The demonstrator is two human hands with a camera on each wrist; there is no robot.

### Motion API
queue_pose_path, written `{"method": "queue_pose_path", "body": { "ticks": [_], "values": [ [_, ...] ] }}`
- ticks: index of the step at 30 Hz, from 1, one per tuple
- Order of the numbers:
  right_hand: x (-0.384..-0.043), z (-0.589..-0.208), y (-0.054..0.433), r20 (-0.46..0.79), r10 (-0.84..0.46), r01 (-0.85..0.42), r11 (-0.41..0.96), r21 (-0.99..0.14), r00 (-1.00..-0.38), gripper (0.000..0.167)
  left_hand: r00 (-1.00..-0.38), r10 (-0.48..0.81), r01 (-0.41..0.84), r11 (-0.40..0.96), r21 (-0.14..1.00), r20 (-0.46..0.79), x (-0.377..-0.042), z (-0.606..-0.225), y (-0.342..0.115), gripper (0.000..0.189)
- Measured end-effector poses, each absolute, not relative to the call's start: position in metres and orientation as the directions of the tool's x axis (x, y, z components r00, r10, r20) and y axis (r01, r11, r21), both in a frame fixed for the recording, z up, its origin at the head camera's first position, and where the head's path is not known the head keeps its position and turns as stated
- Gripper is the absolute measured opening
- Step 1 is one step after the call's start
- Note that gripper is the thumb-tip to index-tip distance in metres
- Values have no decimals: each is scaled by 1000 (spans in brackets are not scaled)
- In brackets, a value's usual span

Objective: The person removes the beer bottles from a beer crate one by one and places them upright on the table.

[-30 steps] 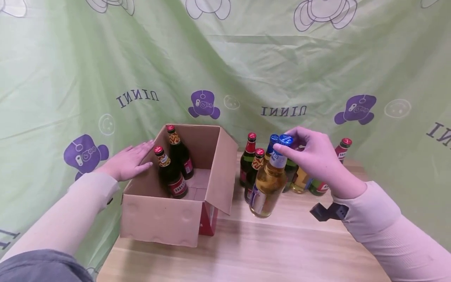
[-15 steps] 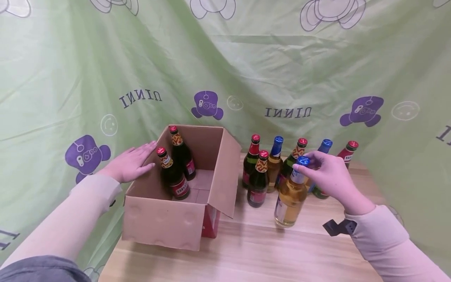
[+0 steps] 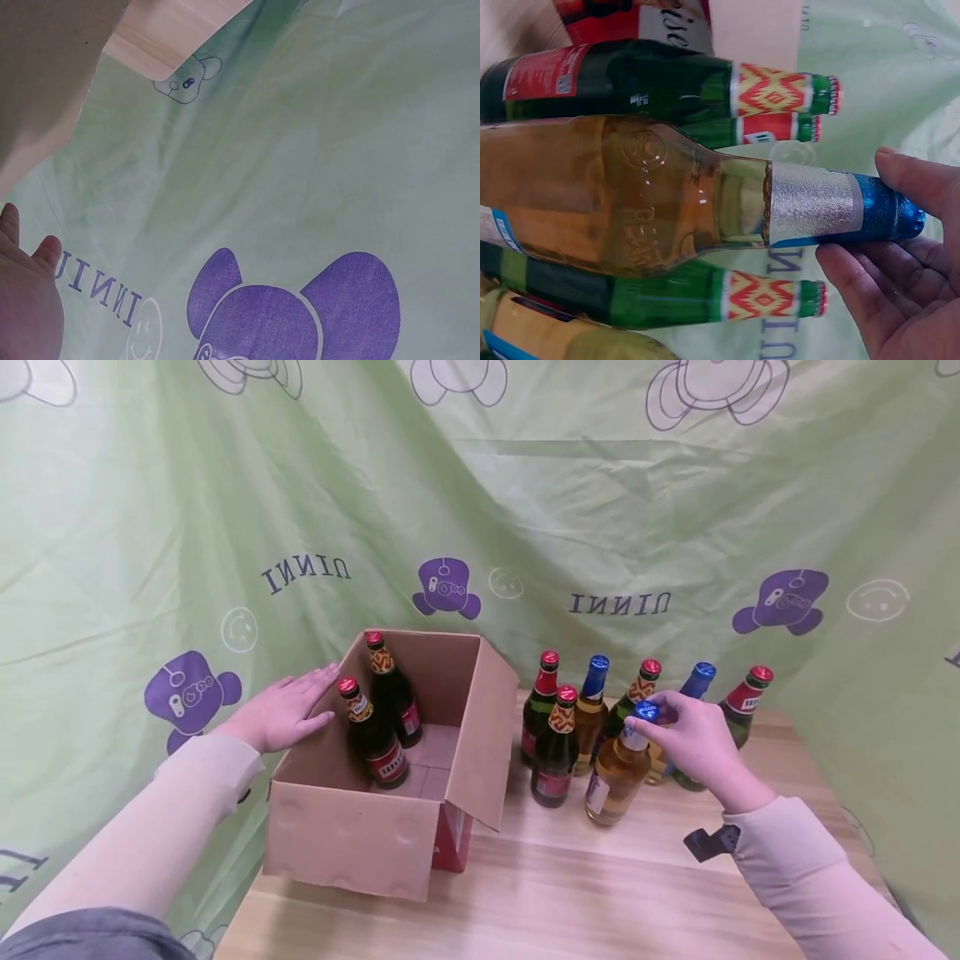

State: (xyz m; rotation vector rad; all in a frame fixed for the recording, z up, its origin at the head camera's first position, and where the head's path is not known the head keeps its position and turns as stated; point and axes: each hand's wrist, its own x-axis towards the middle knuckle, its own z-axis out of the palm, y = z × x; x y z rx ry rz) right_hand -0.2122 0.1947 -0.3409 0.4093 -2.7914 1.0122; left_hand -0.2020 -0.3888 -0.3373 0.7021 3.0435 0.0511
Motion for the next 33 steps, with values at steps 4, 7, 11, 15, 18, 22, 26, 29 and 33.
{"method": "queue_pose_path", "body": {
  "ticks": [4, 7, 11, 15, 18, 22, 26, 29, 33],
  "values": [
    [-218, -347, 194, 232, -208, -307, 744, -594, -950, 39, -904, 428, 427, 903, 32, -13, -204, -341, -391, 71],
    [-221, -351, 195, 226, -205, -302, 744, -597, -952, 40, -905, 426, 426, 905, 26, -11, -205, -341, -390, 71],
    [-223, -356, 194, 211, -206, -293, 741, -605, -956, 40, -901, 434, 434, 901, 31, -10, -202, -336, -386, 71],
    [-225, -359, 193, 221, -209, -302, 733, -609, -953, 40, -898, 441, 440, 897, 36, -6, -200, -332, -383, 71],
    [-226, -361, 191, 219, -209, -301, 728, -616, -953, 40, -899, 437, 437, 899, 34, -8, -201, -335, -385, 71],
    [-229, -364, 189, 207, -203, -289, 730, -619, -957, 40, -905, 424, 423, 906, 30, -28, -201, -336, -385, 71],
    [-230, -366, 188, 214, -207, -296, 730, -616, -955, 40, -908, 414, 413, 910, 27, -61, -201, -334, -381, 71],
    [-233, -367, 187, 235, -217, -317, 722, -615, -948, 39, -911, 406, 406, 914, 25, -73, -201, -332, -381, 71],
    [-236, -367, 184, 248, -224, -333, 710, -621, -942, 39, -914, 398, 398, 917, 12, -78, -200, -332, -382, 71]
  ]
}}
